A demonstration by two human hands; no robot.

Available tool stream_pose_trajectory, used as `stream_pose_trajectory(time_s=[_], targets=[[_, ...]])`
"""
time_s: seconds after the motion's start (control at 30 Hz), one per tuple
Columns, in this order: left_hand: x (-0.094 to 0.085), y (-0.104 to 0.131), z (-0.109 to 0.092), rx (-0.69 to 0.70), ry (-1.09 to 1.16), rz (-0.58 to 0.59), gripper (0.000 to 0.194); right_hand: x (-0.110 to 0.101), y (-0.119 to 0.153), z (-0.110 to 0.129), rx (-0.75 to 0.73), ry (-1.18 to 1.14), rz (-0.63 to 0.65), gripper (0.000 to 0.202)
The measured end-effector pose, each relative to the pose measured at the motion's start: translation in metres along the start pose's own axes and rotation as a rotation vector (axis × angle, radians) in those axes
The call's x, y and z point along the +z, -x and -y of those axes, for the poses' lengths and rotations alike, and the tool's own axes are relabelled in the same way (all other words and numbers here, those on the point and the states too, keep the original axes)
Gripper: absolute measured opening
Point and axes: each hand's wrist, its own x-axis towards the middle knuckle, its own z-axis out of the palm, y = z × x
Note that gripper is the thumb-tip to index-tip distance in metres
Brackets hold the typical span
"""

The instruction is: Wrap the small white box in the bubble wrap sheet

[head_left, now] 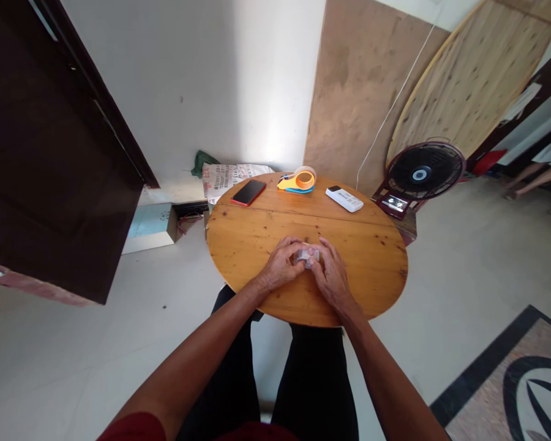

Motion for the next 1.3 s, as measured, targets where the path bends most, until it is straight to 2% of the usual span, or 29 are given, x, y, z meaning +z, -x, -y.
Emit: stream_pose_trajectory(time_s=[0.2,0.37,0.53,0.7,0.97,1.3], targets=[[0.0005,0.0002,0.0023,0.006,0.017,0.002,0.030,0.0016,0.0015,-0.0033,0.005,-0.082,-0.037,0.048],[0.0000,0.0012,0.0025,-0.012,0.011,0.015,0.031,0.0009,0.0006,-0.0025,0.011,0.002,0.017,0.038],[0.0007,0.0007,0.0027,0.006,0.012,0.018,0.036,0.0034,-0.0021,-0.0025,-0.012,0.064,0.002,0.034],[0.0004,0.0006,0.0033,0.013,-0.003,0.025,0.034,0.0015,-0.0013,-0.0021,0.020,-0.025,0.018,0.033],[0.0000,0.0013,0.0026,0.019,-0.048,0.022,0.035,0.0016,0.0005,-0.0066,0.033,-0.166,-0.069,0.041],[0.0000,0.0021,0.0008,-0.013,-0.071,-0.003,0.037,-0.0015,-0.0006,-0.0044,0.041,-0.111,-0.018,0.038]])
